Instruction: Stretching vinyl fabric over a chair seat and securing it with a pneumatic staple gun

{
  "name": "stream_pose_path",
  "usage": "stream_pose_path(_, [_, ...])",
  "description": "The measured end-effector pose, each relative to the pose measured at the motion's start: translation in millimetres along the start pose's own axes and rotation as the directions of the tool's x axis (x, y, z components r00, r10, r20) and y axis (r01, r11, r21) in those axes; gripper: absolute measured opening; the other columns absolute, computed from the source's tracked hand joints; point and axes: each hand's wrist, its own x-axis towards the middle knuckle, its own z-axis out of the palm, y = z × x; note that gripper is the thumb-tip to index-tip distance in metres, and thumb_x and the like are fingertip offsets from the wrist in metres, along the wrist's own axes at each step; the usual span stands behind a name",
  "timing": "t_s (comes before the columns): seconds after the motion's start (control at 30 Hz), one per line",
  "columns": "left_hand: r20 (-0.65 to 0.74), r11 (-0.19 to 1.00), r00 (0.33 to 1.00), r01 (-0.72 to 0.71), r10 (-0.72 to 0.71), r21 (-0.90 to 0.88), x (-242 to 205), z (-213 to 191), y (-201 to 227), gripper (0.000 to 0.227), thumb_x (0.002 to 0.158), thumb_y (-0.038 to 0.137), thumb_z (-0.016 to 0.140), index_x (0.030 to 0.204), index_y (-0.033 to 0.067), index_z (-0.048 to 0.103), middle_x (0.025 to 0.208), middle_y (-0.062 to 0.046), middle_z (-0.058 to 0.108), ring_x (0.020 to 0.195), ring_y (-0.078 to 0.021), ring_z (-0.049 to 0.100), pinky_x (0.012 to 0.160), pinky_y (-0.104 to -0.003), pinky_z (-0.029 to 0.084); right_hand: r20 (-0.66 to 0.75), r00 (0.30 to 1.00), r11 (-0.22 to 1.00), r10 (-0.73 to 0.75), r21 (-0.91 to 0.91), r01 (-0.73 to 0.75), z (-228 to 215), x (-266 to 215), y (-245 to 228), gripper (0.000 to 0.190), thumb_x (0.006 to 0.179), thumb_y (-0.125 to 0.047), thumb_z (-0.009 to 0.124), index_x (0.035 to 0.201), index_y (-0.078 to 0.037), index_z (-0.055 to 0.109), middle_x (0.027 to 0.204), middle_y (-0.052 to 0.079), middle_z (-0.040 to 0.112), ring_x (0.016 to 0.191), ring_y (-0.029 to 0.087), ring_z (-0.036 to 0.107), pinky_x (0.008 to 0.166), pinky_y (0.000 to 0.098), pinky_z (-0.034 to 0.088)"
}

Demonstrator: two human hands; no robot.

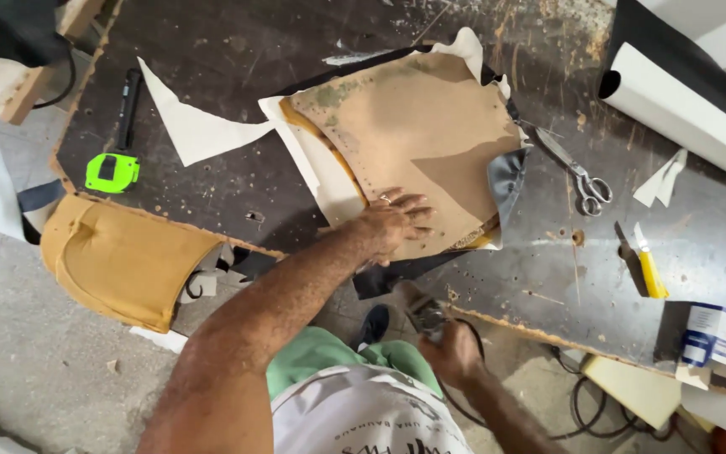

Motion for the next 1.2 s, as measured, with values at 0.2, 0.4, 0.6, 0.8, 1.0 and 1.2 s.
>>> stream_pose_path(0.2, [-0.678, 0.988, 0.725, -0.153, 0.119, 0.01, 44.2, 101.1, -26.3, 0.074, 0.081, 0.073, 0.05, 0.149, 0.0459, 0.048, 0.168, 0.007, 0.032, 0.154, -0.0309, 0.029, 0.117, -0.055, 0.025, -0.15, 0.968, 0.969, 0.203, -0.111, -0.22, -25.6, -26.3, 51.0, 0.024, 0.07, -0.033, 0.07, 0.063, -0.01, 0.065, 0.05, 0.003, 0.059, 0.044, 0.015, 0.047, 0.042, 0.0433, 0.036])
stream_pose_path(0.4, [-0.329, 0.995, 0.942, 0.027, -0.058, -0.098, 15.7, 24.9, -4.9, 0.084, 0.058, 0.035, 0.073, 0.139, 0.048, 0.056, 0.168, 0.009, 0.026, 0.155, -0.0266, 0.021, 0.12, -0.056, 0.016, -0.417, 0.841, 0.664, 0.345, -0.525, -0.533, -140.0, -2.8, 129.0, 0.067, 0.089, -0.041, 0.068, 0.15, -0.025, 0.045, 0.099, 0.011, 0.079, 0.079, 0.036, 0.077, 0.065, 0.0492, 0.062])
stream_pose_path(0.6, [0.101, 0.91, 0.96, 0.28, -0.261, -0.305, 2.5, -37.6, 43.1, 0.086, 0.074, 0.013, 0.06, 0.155, 0.0304, 0.04, 0.172, 0.001, 0.01, 0.16, -0.0244, -0.001, 0.126, -0.056, -0.005, -0.303, 0.949, 0.674, 0.087, -0.684, -0.28, -158.2, 35.0, 112.8, 0.052, 0.088, -0.034, 0.07, 0.133, -0.013, 0.055, 0.13, 0.013, 0.059, 0.113, 0.035, 0.06, 0.091, 0.0537, 0.054])
stream_pose_path(0.8, [-0.159, 0.725, 0.725, 0.596, -0.671, -0.345, 76.8, -39.0, 67.3, 0.057, 0.089, 0.054, 0.06, 0.141, 0.0313, 0.059, 0.148, 0.003, 0.058, 0.146, -0.018, 0.042, 0.127, -0.052, 0.018, -0.044, 0.99, 0.982, 0.132, 0.14, -0.125, -119.3, 129.3, 113.1, 0.032, 0.093, -0.029, 0.061, 0.086, -0.002, 0.078, 0.06, 0.021, 0.073, 0.051, 0.031, 0.072, 0.044, 0.0437, 0.055])
stream_pose_path(1.0, [-0.216, 0.549, 0.512, 0.698, -0.831, -0.459, 131.8, -46.9, 78.1, 0.086, 0.089, 0.063, 0.06, 0.159, 0.0191, 0.037, 0.169, -0.014, 0.025, 0.157, -0.0347, 0.015, 0.125, -0.066, -0.001, 0.342, 0.864, 0.596, 0.37, 0.626, -0.503, -112.4, 177.4, 134.9, 0.042, 0.095, -0.031, 0.059, 0.117, 0.004, 0.052, 0.081, 0.021, 0.071, 0.064, 0.03, 0.074, 0.049, 0.0374, 0.063])
stream_pose_path(1.2, [-0.354, 0.689, 0.591, 0.626, -0.725, -0.366, 111.0, -52.6, 85.6, 0.089, 0.091, 0.064, 0.059, 0.161, 0.0162, 0.032, 0.167, -0.019, 0.027, 0.156, -0.0388, 0.018, 0.124, -0.067, 0.003, 0.125, 0.89, 0.298, 0.438, 0.914, -0.275, -57.5, 153.0, 143.1, 0.029, 0.092, -0.015, 0.073, 0.078, 0.009, 0.066, 0.052, 0.018, 0.055, 0.042, 0.029, 0.061, 0.039, 0.0416, 0.058])
